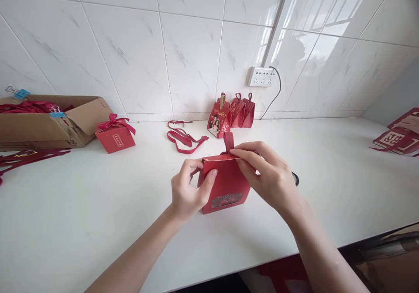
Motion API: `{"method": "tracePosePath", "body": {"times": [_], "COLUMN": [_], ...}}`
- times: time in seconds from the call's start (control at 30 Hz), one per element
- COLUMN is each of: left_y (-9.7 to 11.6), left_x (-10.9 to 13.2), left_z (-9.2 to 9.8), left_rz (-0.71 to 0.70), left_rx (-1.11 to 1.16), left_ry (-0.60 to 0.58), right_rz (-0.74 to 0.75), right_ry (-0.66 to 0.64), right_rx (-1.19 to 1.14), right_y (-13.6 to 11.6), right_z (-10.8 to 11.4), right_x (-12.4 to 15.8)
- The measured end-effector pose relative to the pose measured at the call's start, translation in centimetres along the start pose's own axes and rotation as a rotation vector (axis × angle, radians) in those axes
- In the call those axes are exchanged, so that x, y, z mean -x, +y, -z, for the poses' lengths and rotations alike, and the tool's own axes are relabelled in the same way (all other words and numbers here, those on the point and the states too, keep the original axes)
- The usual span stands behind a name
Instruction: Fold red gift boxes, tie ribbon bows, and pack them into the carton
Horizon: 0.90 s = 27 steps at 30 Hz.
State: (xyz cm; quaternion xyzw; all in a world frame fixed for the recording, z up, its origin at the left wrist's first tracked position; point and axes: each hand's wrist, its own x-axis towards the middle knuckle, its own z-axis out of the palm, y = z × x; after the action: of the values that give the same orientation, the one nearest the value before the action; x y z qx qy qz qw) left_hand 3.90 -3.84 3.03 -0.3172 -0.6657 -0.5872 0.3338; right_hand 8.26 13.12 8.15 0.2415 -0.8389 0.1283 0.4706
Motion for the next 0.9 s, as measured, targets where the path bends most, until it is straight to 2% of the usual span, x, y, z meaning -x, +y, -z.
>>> {"method": "tracePosePath", "body": {"times": [0.23, 0.43, 0.7, 0.83, 0.9], "left_y": [0.3, 0.3, 0.4, 0.9, 1.3], "left_x": [-0.2, -0.2, -0.2, -1.3, -2.4], "left_z": [0.3, 0.6, 0.7, 0.9, 1.1], "left_rz": [0.131, 0.115, 0.171, 0.28, 0.373], "left_rx": [0.122, 0.04, 0.099, 0.188, 0.21], "left_ry": [-0.042, -0.081, -0.151, -0.208, -0.275], "right_rz": [-0.028, -0.045, -0.132, -0.196, -0.211], "right_ry": [0.021, -0.003, -0.054, -0.096, -0.097], "right_rx": [-0.045, -0.101, -0.224, -0.283, -0.306], "right_y": [-0.4, -0.5, -0.5, -0.5, -0.5], "right_z": [0.1, 0.2, 0.5, 0.7, 0.7], "right_x": [-0.3, -0.3, -0.8, -0.9, -1.0]}}
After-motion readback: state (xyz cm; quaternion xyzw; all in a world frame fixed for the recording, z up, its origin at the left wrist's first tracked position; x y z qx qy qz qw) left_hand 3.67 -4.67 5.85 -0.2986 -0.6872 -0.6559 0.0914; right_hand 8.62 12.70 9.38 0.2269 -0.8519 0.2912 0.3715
